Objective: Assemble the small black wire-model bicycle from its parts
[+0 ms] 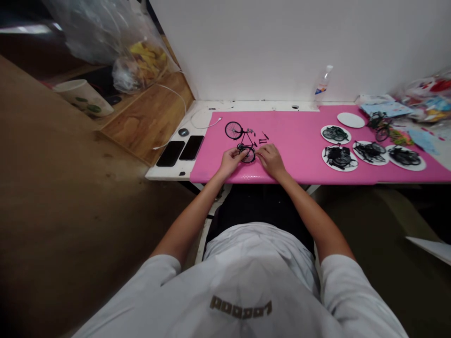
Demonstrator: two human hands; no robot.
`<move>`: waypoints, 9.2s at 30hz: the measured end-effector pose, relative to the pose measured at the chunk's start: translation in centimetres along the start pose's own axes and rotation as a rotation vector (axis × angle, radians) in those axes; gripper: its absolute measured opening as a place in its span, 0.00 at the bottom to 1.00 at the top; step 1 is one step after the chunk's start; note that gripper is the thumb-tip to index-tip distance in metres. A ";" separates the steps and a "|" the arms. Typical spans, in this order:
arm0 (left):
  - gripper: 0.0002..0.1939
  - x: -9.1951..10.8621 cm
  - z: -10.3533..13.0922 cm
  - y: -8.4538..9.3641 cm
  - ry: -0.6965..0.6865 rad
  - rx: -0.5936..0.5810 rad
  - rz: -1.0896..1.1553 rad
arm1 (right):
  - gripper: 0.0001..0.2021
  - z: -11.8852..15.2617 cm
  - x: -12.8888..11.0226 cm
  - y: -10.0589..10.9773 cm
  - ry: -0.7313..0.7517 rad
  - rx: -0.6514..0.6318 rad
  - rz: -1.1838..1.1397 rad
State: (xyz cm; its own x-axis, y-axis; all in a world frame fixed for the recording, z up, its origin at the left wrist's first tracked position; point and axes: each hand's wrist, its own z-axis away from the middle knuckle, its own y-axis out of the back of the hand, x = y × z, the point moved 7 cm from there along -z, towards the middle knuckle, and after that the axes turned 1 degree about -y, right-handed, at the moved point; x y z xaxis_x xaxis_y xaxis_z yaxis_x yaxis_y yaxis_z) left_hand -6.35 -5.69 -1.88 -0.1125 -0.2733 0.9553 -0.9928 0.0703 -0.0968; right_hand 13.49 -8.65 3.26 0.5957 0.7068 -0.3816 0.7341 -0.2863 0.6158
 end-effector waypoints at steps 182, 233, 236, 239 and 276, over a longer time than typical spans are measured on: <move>0.23 -1.3 -0.6 1.3 0.119 0.108 0.157 | 0.26 1.5 5.7 0.0 -0.247 -0.291 0.241; 0.27 -0.8 -0.6 0.9 0.099 0.087 0.153 | 0.24 -0.8 7.7 -1.2 -0.192 -0.265 0.184; 0.24 -0.8 -0.6 1.0 0.104 0.090 0.150 | 0.24 -0.7 7.7 -1.2 -0.200 -0.247 0.187; 0.23 -0.7 -0.6 1.0 0.096 0.100 0.144 | 0.24 -0.8 7.6 -1.1 -0.209 -0.235 0.181; 0.28 1.5 -0.2 1.7 0.003 0.232 0.175 | 0.25 -1.1 1.9 3.5 -0.561 -0.236 -0.748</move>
State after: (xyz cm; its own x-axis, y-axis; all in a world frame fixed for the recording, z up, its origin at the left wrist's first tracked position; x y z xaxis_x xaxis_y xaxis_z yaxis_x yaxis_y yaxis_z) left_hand -8.16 -5.75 -0.54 -0.2832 -0.2739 0.9191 -0.9410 -0.1055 -0.3214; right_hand 16.84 -7.57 5.44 0.1144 0.2242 -0.9678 0.9390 0.2935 0.1790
